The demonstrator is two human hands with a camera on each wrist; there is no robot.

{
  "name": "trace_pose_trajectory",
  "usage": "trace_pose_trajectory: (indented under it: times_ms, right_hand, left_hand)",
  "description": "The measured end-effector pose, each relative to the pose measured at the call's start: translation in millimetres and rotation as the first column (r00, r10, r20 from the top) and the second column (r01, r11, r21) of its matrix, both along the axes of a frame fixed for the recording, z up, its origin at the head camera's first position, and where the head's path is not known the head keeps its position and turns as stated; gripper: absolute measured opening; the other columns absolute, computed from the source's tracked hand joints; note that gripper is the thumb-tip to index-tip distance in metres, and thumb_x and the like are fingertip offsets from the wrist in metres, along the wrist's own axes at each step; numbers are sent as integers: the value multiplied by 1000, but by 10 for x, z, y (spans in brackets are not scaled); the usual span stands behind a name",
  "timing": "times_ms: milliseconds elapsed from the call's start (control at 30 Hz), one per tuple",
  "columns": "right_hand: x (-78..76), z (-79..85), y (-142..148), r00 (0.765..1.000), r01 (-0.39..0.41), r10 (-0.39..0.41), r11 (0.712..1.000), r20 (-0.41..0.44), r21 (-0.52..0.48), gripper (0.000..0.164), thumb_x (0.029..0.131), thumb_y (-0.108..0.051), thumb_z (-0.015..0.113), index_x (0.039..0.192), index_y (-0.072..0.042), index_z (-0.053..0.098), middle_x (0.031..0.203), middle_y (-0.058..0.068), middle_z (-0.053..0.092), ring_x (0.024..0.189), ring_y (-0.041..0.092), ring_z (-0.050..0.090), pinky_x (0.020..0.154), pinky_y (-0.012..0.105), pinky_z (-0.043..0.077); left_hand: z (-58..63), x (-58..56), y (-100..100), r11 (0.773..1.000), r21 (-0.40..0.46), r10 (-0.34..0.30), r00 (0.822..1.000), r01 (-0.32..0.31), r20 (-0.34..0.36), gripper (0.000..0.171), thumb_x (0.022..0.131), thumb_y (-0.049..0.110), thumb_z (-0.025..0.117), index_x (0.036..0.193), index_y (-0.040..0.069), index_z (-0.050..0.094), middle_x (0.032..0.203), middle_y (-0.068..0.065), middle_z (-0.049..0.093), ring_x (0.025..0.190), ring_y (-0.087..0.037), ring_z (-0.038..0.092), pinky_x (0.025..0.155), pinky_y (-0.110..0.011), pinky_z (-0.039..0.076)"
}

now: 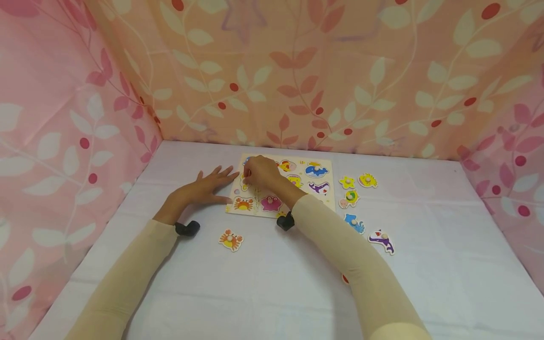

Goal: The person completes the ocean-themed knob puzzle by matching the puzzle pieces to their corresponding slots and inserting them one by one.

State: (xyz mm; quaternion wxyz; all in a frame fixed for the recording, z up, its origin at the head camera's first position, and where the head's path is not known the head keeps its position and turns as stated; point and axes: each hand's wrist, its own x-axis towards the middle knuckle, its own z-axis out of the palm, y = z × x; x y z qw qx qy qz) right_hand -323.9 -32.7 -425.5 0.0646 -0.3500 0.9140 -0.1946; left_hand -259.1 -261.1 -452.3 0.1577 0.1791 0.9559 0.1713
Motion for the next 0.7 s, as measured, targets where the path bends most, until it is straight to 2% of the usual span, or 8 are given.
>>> trace_pose_trajectory:
  times_ms: [700]
  right_hand:
    - [-15,-21,-27,1000,0,0,1000,-3,3,14,91,-27,79,98,-15,78,88,-2,70,84,17,60,80,34,50]
  left_hand:
    - [36,12,19,1000,-7,9,1000,-9,10,94,88,62,69,163,34,20,171,-1,5,156,-36,-6,112,-75,-10]
